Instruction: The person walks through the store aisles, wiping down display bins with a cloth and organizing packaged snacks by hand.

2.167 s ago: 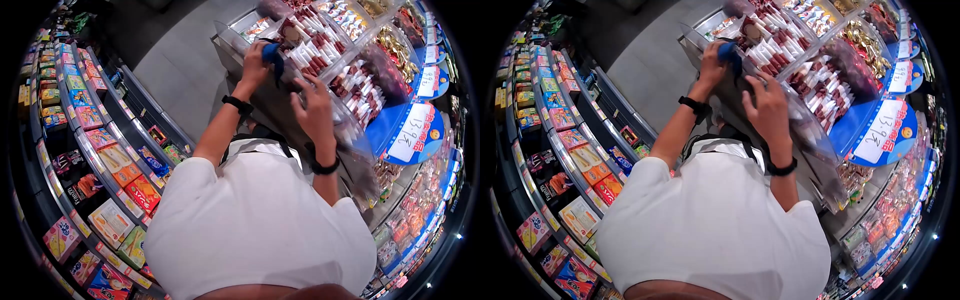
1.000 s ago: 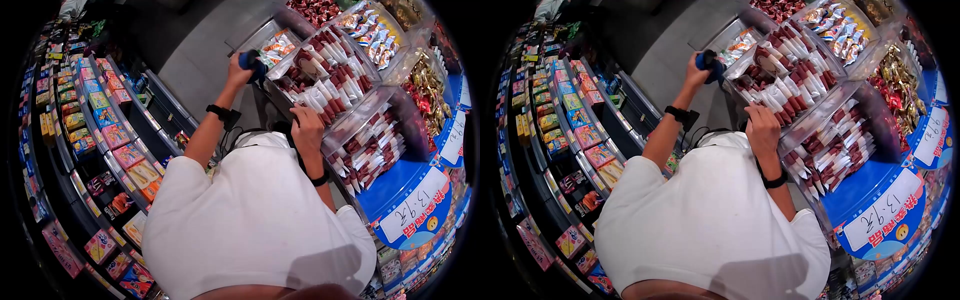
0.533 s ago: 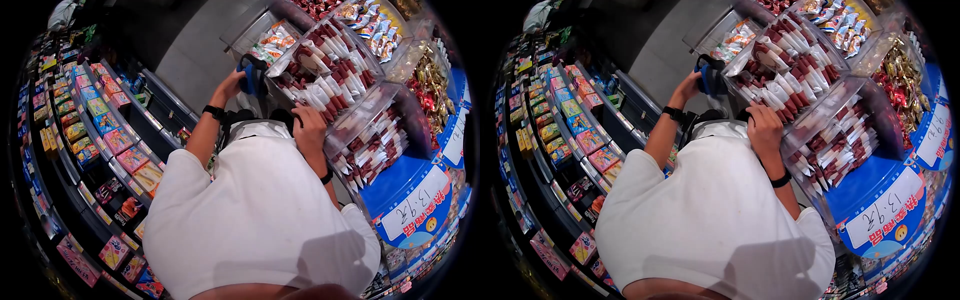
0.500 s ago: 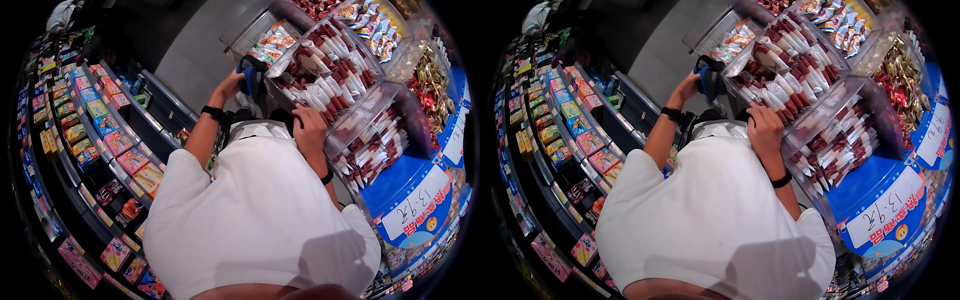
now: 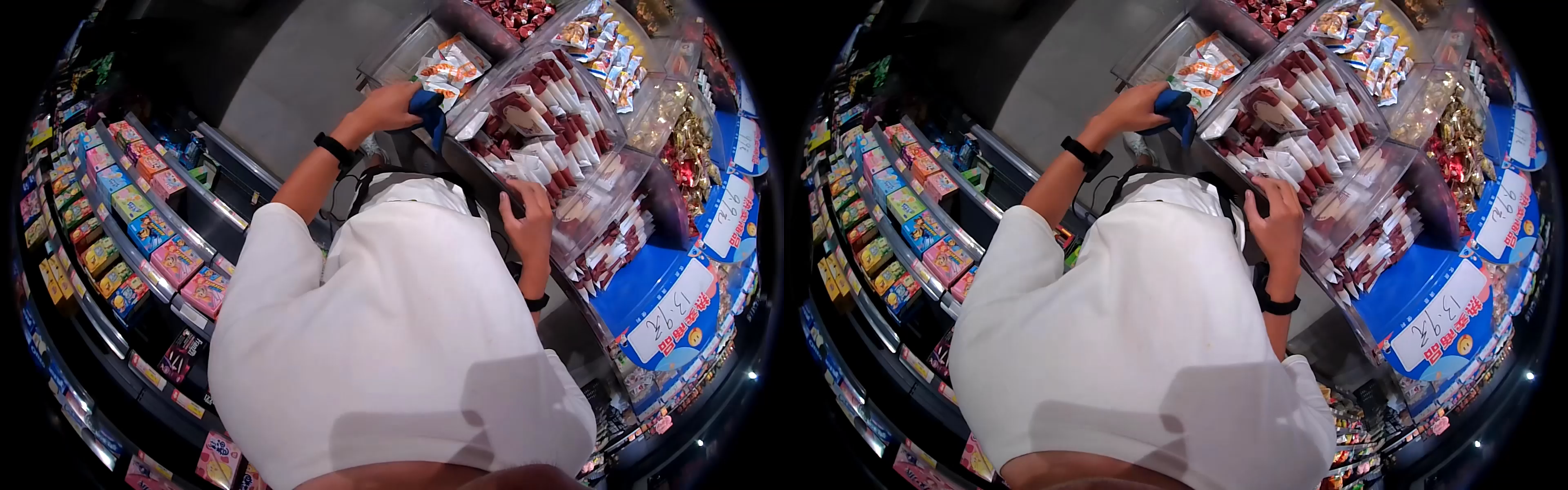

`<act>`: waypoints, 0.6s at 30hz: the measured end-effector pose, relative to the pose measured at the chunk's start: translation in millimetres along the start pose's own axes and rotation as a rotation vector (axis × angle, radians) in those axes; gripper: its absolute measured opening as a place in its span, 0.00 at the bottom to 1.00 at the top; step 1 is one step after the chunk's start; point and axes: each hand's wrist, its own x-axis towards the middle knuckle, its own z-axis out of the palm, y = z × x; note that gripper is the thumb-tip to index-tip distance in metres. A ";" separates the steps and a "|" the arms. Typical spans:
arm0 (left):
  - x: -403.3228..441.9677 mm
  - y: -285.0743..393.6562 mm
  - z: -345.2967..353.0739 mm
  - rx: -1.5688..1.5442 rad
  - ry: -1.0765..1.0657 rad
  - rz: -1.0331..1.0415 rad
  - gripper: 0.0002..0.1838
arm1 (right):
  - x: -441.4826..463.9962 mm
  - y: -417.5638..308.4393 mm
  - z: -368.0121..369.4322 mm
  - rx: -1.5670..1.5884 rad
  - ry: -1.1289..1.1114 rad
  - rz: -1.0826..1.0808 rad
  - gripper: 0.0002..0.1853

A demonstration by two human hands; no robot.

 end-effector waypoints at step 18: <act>-38.2 -100.4 -44.3 0.195 0.311 0.002 0.26 | 146.2 -73.6 146.4 -0.192 -0.346 -0.221 0.28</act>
